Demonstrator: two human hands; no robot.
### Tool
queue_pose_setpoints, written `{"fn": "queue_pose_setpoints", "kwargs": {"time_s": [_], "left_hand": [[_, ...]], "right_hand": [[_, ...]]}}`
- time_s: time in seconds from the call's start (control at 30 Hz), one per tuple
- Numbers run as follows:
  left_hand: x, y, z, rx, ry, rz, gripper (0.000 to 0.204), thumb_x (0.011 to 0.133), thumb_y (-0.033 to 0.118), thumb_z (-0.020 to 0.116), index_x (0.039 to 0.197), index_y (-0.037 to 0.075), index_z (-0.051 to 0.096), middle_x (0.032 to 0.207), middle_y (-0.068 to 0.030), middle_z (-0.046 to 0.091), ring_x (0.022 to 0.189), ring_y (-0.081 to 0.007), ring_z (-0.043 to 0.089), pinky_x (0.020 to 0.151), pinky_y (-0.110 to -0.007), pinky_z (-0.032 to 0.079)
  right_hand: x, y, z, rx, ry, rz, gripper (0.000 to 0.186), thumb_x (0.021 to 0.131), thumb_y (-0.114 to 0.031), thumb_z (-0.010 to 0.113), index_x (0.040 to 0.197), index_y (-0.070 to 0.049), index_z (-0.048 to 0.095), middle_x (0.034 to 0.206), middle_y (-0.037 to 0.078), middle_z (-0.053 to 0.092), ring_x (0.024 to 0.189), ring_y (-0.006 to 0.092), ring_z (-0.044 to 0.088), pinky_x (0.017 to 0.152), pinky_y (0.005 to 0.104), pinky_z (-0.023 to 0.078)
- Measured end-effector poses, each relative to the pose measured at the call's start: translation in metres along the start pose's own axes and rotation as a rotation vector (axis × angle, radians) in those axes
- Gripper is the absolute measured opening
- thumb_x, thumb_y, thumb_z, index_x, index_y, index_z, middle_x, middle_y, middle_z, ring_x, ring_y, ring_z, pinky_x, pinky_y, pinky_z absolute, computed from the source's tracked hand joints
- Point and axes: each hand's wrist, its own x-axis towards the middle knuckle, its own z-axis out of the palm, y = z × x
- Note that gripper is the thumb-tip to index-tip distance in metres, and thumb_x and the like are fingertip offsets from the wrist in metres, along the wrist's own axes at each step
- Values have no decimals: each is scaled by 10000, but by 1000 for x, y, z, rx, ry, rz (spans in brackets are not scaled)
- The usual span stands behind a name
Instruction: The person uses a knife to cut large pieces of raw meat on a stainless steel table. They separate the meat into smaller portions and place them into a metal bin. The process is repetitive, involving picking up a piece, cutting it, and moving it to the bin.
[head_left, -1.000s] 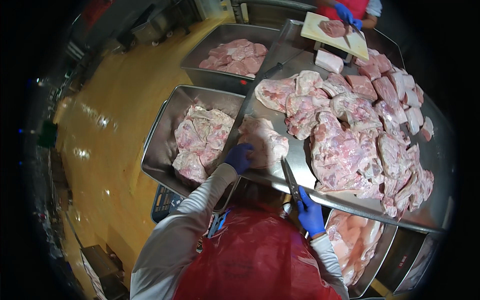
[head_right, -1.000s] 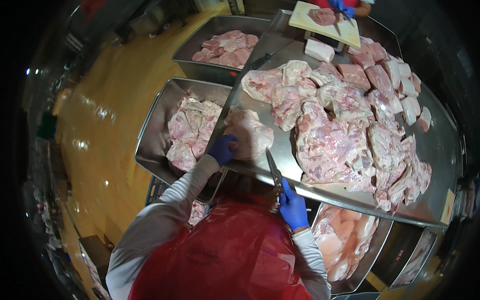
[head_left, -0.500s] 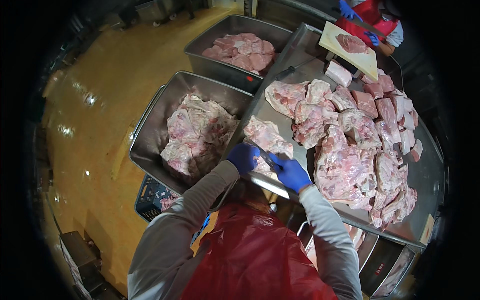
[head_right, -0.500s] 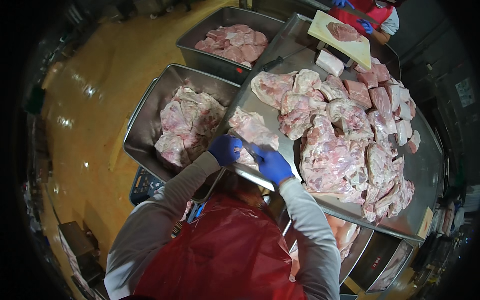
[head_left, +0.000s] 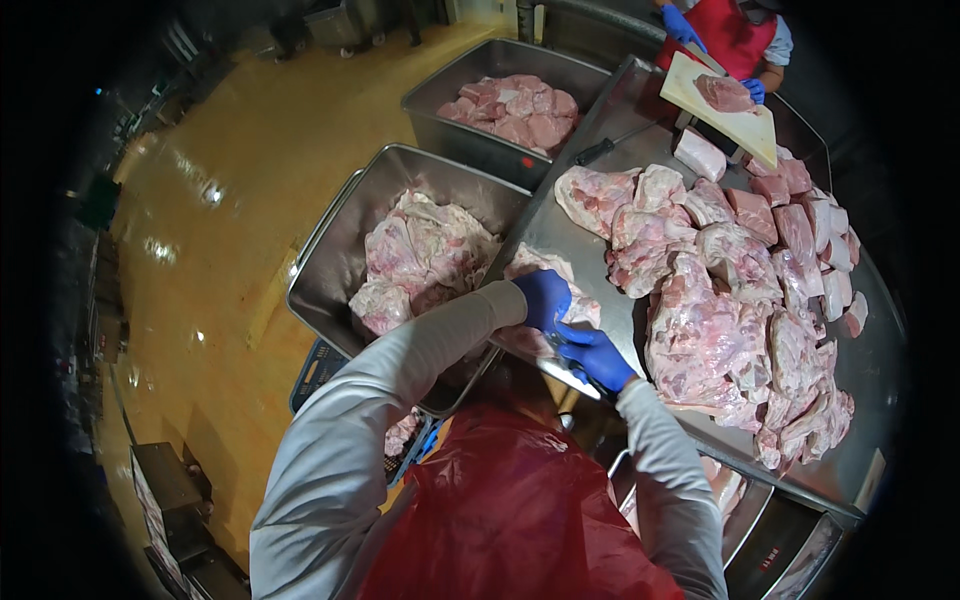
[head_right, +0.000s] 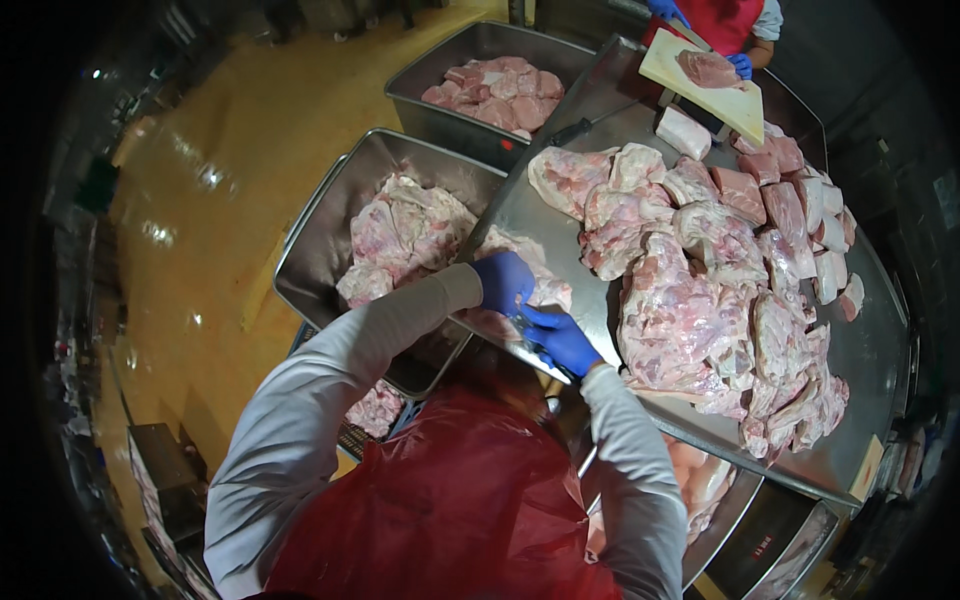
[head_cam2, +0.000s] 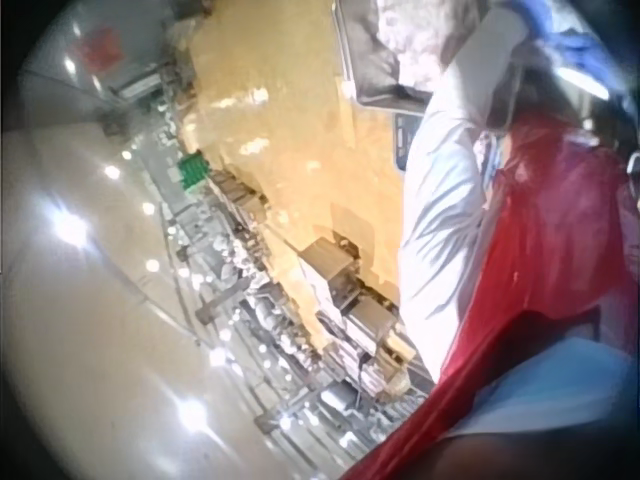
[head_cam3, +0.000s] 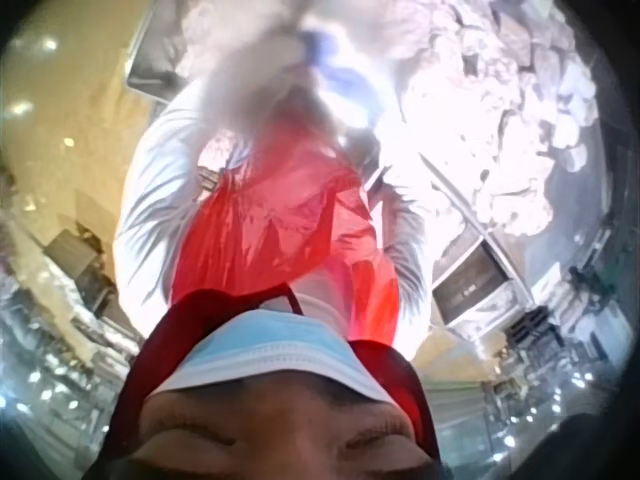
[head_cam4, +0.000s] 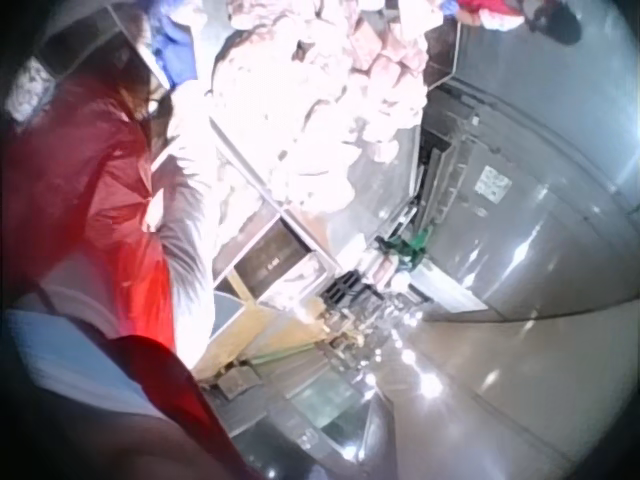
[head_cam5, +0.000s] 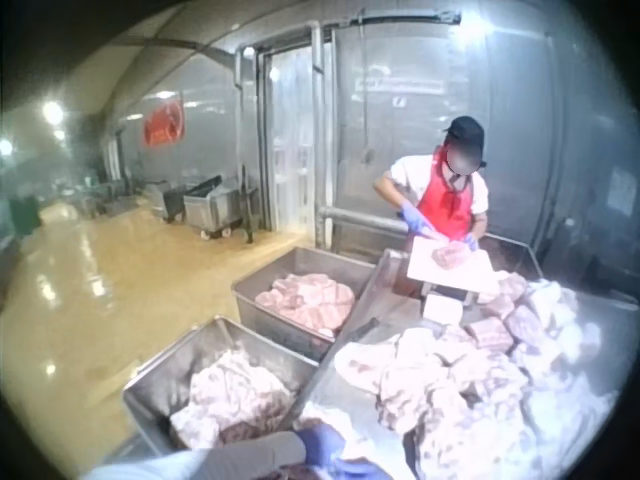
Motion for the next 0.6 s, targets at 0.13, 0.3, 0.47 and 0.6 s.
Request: {"fn": "queue_pose_setpoints", "kwargs": {"time_s": [0.13, 0.3, 0.47, 0.6], "left_hand": [[21, 17, -45, 49, -251, -78, 217, 658, 277, 822, 832, 152, 788, 822, -91, 756, 762, -321, 715, 742, -428, 572], [18, 29, -54, -179, -103, -80, 214, 647, 250, 808, 830, 142, 785, 823, -97, 754, 769, -333, 712, 746, -427, 576], [31, 47, -55, 69, -147, -10, 236, 624, 236, 807, 837, 136, 789, 812, -107, 748, 761, -325, 713, 711, -410, 572], [-8, 31, -59, -66, -101, -102, 192, 659, 219, 796, 827, 126, 787, 767, -101, 737, 723, -291, 721, 681, -402, 569]], "right_hand": [[-9, 5, 8, 194, -26, -37, 433, 1024, -82, 629, 1449, -164, 631, 787, -17, 587, 542, 77, 475, 490, 236, 418], [-73, 19, 6, 404, -55, 123, 426, 1031, -85, 609, 1453, -147, 622, 770, 16, 588, 512, 101, 486, 464, 256, 410], [-9, 8, 25, 331, 24, -75, 370, 1024, -127, 632, 1392, -101, 660, 804, 19, 626, 519, 100, 501, 466, 266, 406], [-28, 12, 47, 246, 11, -78, 393, 1019, -96, 625, 1411, -86, 649, 853, -43, 629, 619, 61, 515, 546, 226, 410]]}}
